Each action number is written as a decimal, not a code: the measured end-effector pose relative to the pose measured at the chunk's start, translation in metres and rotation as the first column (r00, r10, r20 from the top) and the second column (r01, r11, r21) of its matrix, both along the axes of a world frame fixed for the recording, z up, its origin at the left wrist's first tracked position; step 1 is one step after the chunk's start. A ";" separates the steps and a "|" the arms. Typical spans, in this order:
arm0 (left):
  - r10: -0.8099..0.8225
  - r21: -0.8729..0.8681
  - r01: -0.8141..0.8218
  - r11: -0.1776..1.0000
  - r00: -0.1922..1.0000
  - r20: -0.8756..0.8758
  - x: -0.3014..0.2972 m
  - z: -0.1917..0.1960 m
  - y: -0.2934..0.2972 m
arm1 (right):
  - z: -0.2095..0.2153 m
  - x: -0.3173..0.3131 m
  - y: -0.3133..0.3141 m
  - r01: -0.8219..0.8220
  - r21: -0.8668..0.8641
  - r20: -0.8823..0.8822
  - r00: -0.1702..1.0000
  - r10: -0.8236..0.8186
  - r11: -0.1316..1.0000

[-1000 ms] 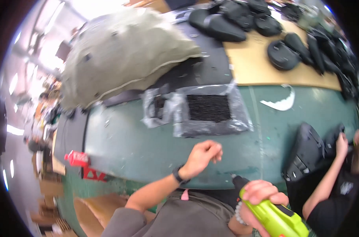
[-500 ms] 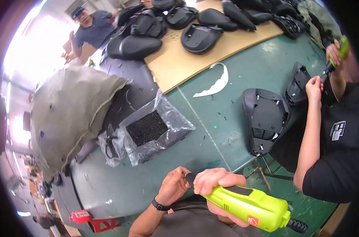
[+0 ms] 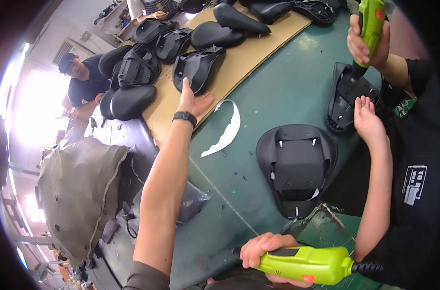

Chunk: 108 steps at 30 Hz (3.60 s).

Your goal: Assembling bicycle seats by fastening plastic components with an electric screwdriver.

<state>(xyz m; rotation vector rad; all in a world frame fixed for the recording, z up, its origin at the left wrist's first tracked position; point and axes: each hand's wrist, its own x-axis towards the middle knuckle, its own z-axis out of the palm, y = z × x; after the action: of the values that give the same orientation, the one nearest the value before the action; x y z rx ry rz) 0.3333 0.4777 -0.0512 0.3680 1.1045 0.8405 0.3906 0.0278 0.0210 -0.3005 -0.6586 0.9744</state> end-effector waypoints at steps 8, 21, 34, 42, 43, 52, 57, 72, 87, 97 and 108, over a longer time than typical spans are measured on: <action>0.079 0.211 -0.081 0.974 0.997 0.019 -0.048 0.022 -0.056 | 0.005 0.011 0.004 -0.117 0.086 0.034 0.993 0.114 0.989; -0.523 -0.219 0.929 -0.298 -0.351 -0.777 -0.212 0.071 -0.289 | 0.066 -0.056 -0.007 -0.577 0.270 0.140 0.816 0.561 0.771; 0.544 0.170 0.849 0.501 -0.155 -0.825 -0.365 0.012 -0.294 | 0.053 -0.135 0.029 -0.238 0.228 0.513 0.854 0.091 0.944; 0.670 0.398 0.806 0.438 0.002 -0.742 -0.371 -0.001 -0.293 | 0.025 -0.146 0.028 -0.264 0.069 0.311 0.922 0.231 0.962; 0.696 0.422 0.801 0.424 0.009 -0.718 -0.374 -0.001 -0.294 | 0.022 -0.149 0.029 -0.224 0.055 0.378 0.906 0.188 0.973; 0.378 0.465 0.877 0.123 0.392 -0.839 -0.273 0.079 -0.417 | 0.004 -0.150 0.039 -0.195 -0.058 0.418 0.886 0.201 0.979; 0.344 0.448 0.872 0.199 0.366 -0.865 -0.268 0.052 -0.428 | -0.001 -0.149 0.041 -0.190 -0.154 0.563 0.789 0.245 0.970; 0.351 0.449 0.893 0.037 0.409 -0.842 -0.268 0.056 -0.428 | 0.043 -0.160 0.019 -0.327 -0.069 0.282 0.900 0.332 0.943; 0.576 0.208 0.832 0.515 -0.156 -0.803 -0.361 0.007 -0.286 | 0.018 -0.134 -0.010 -0.109 -0.130 0.475 0.866 0.159 0.985; 0.624 0.606 0.781 0.151 0.400 -0.671 -0.318 0.058 -0.343 | -0.006 -0.130 -0.002 -0.272 -0.013 0.538 0.809 0.237 0.962; 0.351 0.566 0.821 0.070 0.511 -0.785 -0.284 0.041 -0.434 | 0.036 -0.154 0.016 -0.308 0.157 0.539 0.823 0.180 0.938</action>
<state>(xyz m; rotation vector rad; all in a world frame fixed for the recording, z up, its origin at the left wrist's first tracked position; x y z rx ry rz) 0.0489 0.0437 -0.0103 2.4473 0.9805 0.9113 0.2365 0.0441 0.0571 -0.2699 -1.3307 1.0545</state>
